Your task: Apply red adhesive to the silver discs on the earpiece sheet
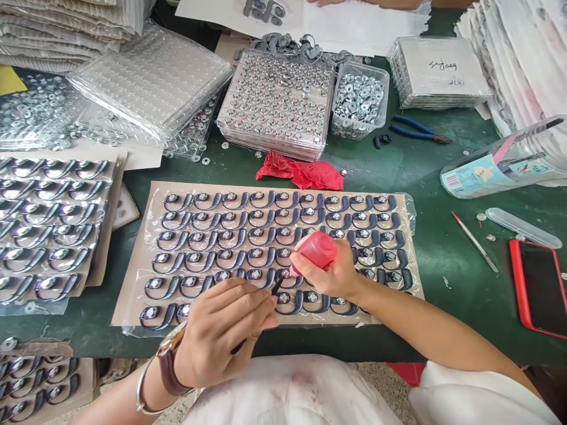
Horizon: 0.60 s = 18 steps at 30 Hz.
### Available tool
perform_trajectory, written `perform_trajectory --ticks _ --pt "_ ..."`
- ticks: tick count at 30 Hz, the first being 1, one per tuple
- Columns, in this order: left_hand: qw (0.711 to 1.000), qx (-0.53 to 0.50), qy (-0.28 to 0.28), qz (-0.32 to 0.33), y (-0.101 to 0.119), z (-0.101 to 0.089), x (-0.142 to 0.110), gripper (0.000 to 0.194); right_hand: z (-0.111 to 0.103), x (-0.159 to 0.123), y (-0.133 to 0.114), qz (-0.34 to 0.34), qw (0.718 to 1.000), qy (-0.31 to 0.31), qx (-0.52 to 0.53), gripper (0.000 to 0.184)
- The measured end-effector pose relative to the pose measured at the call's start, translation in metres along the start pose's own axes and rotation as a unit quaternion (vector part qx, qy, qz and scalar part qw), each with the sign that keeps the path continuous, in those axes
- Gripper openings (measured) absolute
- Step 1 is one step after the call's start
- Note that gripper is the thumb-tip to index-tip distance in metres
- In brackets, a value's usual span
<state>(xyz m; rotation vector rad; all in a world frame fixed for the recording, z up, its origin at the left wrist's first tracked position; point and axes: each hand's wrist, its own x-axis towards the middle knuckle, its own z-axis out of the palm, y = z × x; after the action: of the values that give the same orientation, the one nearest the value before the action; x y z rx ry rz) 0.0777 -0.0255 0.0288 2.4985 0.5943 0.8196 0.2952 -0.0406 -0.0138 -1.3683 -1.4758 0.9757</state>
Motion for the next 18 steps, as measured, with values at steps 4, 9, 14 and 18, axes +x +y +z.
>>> perform_trajectory --ticks 4,9,14,18 --pt "0.997 -0.051 0.01 -0.05 -0.008 -0.002 0.001 0.017 0.003 0.0 0.001 -0.017 1.0 -0.014 0.001 0.019" --pt "0.996 -0.065 0.008 -0.068 -0.012 -0.004 0.0 0.016 -0.003 0.0 -0.009 0.008 1.0 -0.015 0.026 0.015" --pt "0.997 -0.061 0.005 -0.045 -0.011 -0.004 0.0 0.018 -0.04 0.011 -0.024 0.114 0.981 -0.093 0.125 0.021" --pt "0.998 -0.052 -0.005 -0.031 -0.008 -0.002 -0.002 0.017 -0.058 0.027 -0.019 0.133 0.963 -0.136 0.193 0.025"
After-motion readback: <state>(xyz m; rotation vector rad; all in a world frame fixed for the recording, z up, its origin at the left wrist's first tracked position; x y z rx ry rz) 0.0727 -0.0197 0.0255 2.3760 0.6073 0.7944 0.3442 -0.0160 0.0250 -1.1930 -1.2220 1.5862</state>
